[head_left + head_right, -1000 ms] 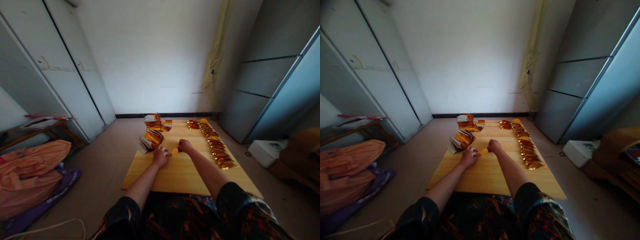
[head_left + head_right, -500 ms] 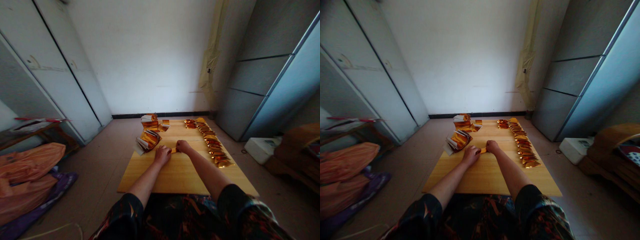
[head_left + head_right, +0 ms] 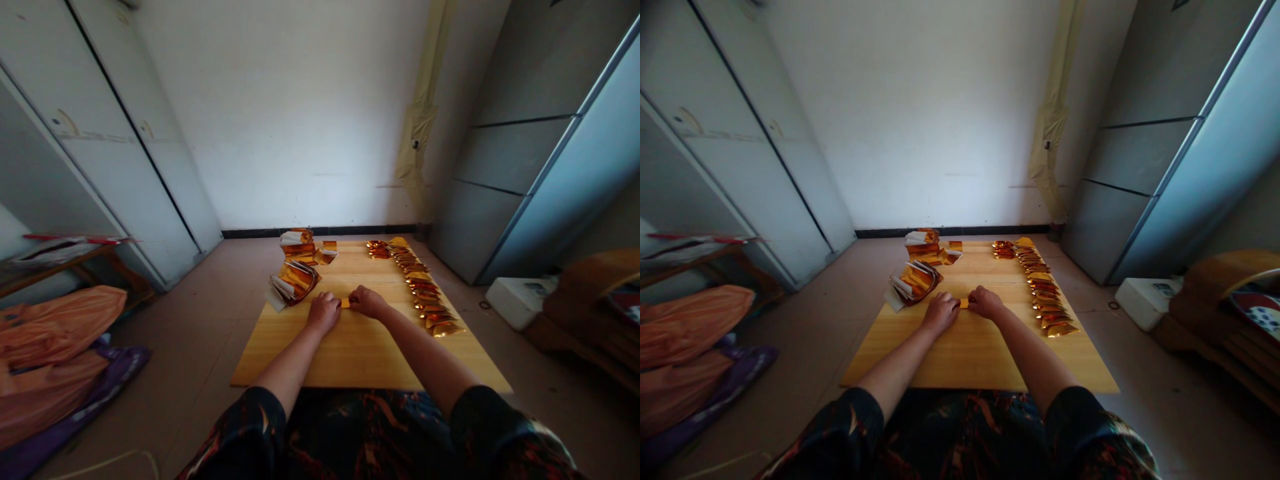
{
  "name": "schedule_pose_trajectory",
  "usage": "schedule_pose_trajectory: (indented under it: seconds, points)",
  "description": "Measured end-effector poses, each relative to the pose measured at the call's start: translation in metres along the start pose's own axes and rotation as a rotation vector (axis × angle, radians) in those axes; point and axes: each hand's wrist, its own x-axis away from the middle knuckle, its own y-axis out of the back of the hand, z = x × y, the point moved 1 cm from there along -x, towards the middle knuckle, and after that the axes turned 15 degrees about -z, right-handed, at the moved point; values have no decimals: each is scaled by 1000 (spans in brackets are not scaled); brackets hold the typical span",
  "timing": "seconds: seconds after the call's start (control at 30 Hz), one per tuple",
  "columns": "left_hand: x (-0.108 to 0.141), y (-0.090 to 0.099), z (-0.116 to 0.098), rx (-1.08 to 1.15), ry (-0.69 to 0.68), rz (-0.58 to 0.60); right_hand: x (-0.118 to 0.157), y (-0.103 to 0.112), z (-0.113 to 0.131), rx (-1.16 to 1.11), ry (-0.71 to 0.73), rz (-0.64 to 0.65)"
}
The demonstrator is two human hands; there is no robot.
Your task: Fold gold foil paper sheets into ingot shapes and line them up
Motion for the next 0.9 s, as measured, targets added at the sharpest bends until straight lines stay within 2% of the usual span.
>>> schedule_pose_trajectory:
  seconds: [0.13, 0.43, 0.7, 0.9]
  points:
    - [-2, 2, -3, -25, -14, 16, 7, -4, -5, 27, 71, -8]
    - [-2, 7, -6, -21, 3, 7, 11, -3, -1, 94, 88, -14]
    - [-2, 2, -3, -2, 26, -42, 17, 1, 3, 154, 111, -45]
    - [-2, 0, -5, 48, 58, -74, 21, -8, 4, 199, 85, -104]
